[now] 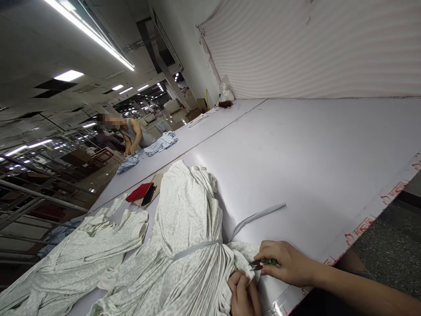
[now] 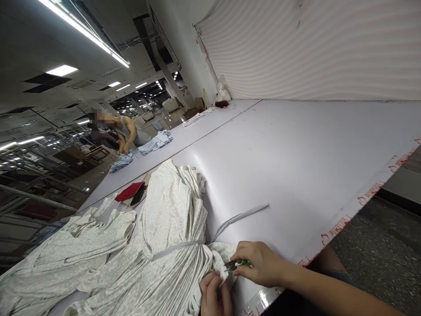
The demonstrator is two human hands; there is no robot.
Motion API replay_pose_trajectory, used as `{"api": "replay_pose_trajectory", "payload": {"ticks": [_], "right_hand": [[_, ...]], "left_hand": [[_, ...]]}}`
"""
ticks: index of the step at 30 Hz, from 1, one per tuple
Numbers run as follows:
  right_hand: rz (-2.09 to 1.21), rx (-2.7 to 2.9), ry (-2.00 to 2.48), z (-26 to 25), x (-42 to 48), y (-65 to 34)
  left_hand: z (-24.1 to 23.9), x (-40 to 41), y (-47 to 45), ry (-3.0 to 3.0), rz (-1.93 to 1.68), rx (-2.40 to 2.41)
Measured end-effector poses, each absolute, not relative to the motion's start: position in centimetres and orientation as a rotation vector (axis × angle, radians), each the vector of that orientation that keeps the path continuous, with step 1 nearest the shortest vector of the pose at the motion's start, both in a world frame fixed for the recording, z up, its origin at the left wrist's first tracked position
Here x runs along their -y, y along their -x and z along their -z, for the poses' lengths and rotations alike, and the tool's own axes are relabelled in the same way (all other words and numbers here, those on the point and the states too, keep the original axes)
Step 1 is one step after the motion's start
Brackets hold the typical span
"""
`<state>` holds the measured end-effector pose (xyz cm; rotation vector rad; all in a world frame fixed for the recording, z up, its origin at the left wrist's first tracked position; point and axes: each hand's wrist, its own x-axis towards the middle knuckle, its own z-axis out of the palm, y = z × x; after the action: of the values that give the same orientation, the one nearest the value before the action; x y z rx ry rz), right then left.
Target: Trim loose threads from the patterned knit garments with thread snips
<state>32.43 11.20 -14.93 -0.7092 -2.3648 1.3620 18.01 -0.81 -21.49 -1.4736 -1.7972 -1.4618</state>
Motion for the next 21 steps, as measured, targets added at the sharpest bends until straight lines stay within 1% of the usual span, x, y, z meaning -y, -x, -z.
{"api": "replay_pose_trajectory", "payload": {"ticks": [7,14,17,19,21], "right_hand": [[-1.402,2.340,0.633,15.0,-11.1,-32.3],[-1.517,2.263,0.745,15.1,-11.2,-31.3],[-1.506,2.270,0.778,15.1,-11.4,-31.2],[-1.517,2.285,0.780,15.1,-11.6,-31.1],[-1.521,2.283,0.780,15.1,-11.6,-31.0]], "left_hand": [[20.9,0.6,-18.1,1.469,1.502,1.772],[20.9,0.5,-18.0,1.463,1.496,1.763],[21.0,0.6,-18.1,1.431,1.502,1.776],[21.1,0.6,-18.5,1.346,1.557,1.808],[21.2,0.5,-19.0,1.224,1.701,1.881]]}}
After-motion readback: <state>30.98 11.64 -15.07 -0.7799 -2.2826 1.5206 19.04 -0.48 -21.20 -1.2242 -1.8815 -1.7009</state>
